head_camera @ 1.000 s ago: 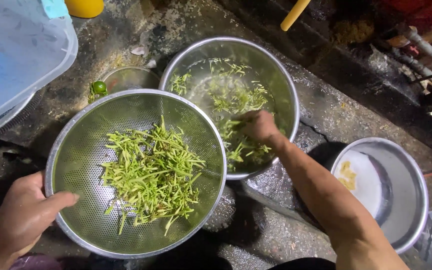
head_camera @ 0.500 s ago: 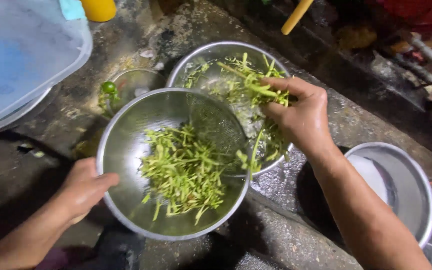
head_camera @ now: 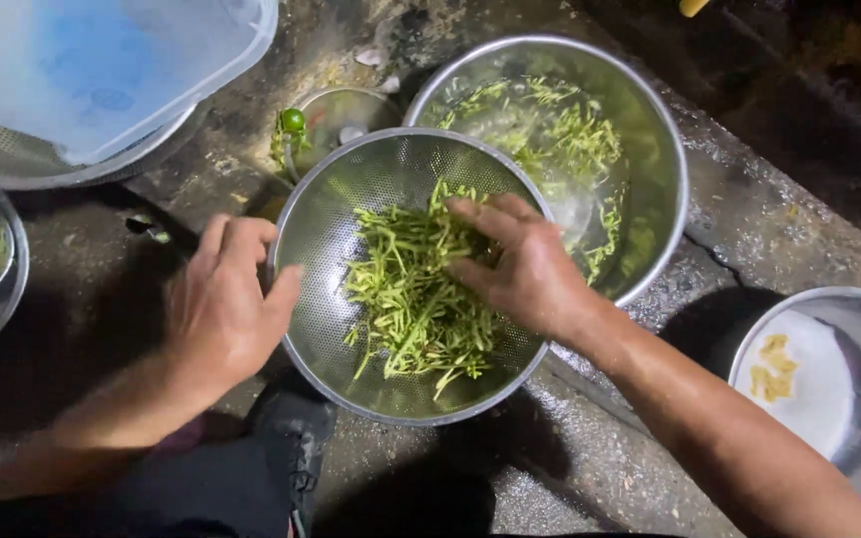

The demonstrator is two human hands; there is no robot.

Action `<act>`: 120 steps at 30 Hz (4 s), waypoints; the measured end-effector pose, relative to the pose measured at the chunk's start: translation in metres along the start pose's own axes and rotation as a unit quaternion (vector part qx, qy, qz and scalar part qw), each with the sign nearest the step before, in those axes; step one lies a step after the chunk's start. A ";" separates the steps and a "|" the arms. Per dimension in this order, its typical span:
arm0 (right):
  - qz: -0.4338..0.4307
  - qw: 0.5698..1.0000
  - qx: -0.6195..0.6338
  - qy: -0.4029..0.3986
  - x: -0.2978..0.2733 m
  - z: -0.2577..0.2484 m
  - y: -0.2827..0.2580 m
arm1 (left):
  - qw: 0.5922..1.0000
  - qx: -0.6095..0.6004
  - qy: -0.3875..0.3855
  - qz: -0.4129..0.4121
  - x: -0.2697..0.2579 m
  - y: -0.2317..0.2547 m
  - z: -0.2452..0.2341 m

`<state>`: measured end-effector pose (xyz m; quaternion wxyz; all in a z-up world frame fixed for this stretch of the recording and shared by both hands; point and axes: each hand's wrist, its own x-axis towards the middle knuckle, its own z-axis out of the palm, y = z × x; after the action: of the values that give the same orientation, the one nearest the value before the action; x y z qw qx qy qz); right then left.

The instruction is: The person sits on the floor and processes green vegetables by hand, separating stems and leaves into a metal bowl. They then rinse the vegetables with water from a tap and transfer them into a metal colander to drain.

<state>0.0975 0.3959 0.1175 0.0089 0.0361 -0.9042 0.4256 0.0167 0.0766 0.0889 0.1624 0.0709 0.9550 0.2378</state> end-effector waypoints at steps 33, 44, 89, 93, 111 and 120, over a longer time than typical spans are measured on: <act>-0.223 0.945 -0.240 -0.015 -0.011 -0.014 0.023 | 0.940 0.051 0.026 0.336 0.009 0.070 -0.054; -0.245 0.955 -0.155 0.055 0.002 -0.023 0.002 | 0.873 0.026 0.042 0.485 0.004 0.078 -0.091; -0.246 0.965 -0.090 0.016 0.012 0.021 -0.018 | 0.879 0.005 0.086 0.469 -0.002 0.084 -0.001; -0.184 0.981 0.005 0.057 0.012 0.035 0.003 | 0.874 0.010 0.115 0.472 0.001 0.091 -0.017; -0.109 0.989 -0.103 -0.006 0.001 -0.001 0.008 | 0.962 -0.059 -0.094 0.250 0.046 0.053 0.053; -0.104 0.982 -0.128 -0.088 -0.004 -0.002 0.000 | 0.961 -0.196 -0.168 0.094 0.085 0.021 0.076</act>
<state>0.1012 0.3979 0.1187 -0.0222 0.1655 -0.9398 0.2982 -0.0360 0.1455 0.0119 0.3079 0.1664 0.8376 0.4194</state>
